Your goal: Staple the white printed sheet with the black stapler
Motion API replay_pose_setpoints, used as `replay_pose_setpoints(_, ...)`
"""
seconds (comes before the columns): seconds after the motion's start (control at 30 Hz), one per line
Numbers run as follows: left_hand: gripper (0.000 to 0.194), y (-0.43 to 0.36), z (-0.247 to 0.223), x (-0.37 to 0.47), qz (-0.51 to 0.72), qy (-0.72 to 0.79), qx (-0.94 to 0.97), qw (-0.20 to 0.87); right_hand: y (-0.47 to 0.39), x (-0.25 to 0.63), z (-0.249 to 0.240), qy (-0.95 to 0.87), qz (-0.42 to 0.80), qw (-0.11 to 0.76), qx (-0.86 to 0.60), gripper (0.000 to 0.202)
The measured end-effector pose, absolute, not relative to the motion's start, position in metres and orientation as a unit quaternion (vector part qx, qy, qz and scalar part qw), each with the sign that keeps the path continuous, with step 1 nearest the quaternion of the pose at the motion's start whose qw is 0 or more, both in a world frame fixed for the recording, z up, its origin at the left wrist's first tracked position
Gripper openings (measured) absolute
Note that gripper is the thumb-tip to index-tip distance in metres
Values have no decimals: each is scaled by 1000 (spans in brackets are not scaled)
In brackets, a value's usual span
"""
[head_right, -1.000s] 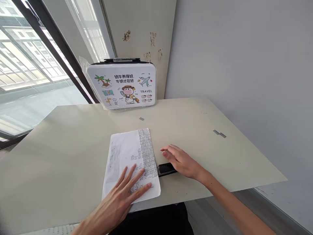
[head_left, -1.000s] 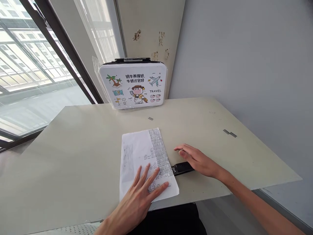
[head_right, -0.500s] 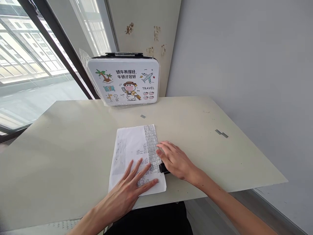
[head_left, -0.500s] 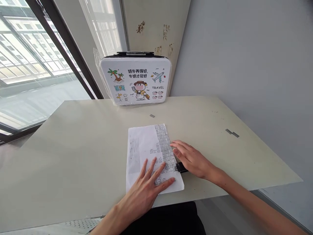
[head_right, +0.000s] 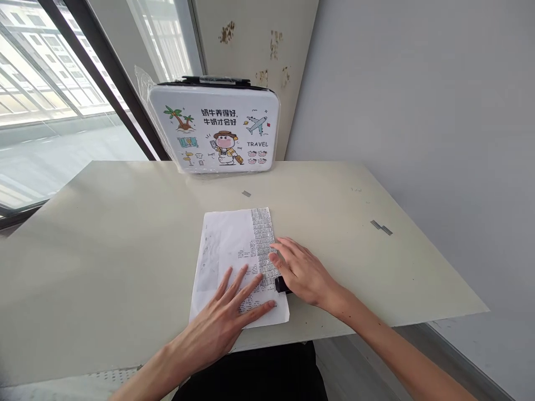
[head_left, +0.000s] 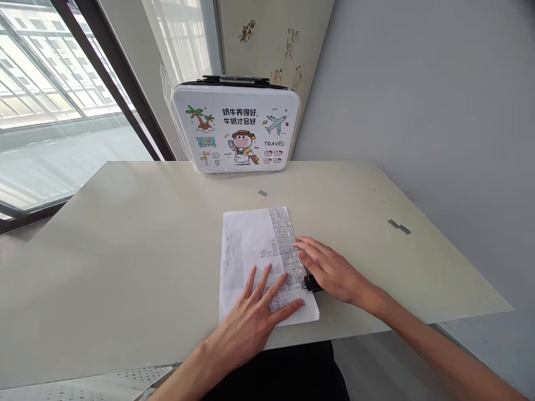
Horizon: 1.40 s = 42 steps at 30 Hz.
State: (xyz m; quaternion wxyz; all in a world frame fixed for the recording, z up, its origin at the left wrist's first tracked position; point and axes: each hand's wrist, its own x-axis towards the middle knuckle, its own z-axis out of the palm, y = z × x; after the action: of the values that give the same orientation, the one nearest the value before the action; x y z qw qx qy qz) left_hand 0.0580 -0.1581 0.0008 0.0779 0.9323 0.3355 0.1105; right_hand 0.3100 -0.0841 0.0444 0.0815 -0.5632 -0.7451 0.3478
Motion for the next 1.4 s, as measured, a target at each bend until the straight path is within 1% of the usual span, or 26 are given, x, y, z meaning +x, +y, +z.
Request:
replay_pose_setpoints(0.17, 88, -158, 0, 58, 114, 338, 930, 86, -84, 310, 45, -744, 351, 79, -563, 71)
replay_pose_setpoints(0.33, 95, -158, -1, 60, 105, 340, 930, 92, -84, 309, 43, -747, 336, 80, -568, 66)
replay_pose_setpoints(0.67, 88, -157, -1, 60, 116, 336, 929, 102, -85, 305, 40, -745, 305, 60, -591, 65)
replay_pose_setpoints(0.8, 90, -157, -1, 60, 113, 336, 929, 102, -85, 302, 40, -745, 299, 51, -593, 66)
replay_pose_setpoints(0.97, 89, -158, -2, 61, 111, 335, 930, 103, -86, 300, 39, -756, 271, 59, -593, 60)
replay_pose_setpoints(1.2, 88, -157, -5, 61, 122, 339, 927, 105, -87, 299, 32, -780, 226, 47, -581, 55)
replay_pose_setpoints(1.4, 88, -157, -6, 62, 128, 339, 926, 103, -88, 294, 27, -800, 162, 30, -577, 53)
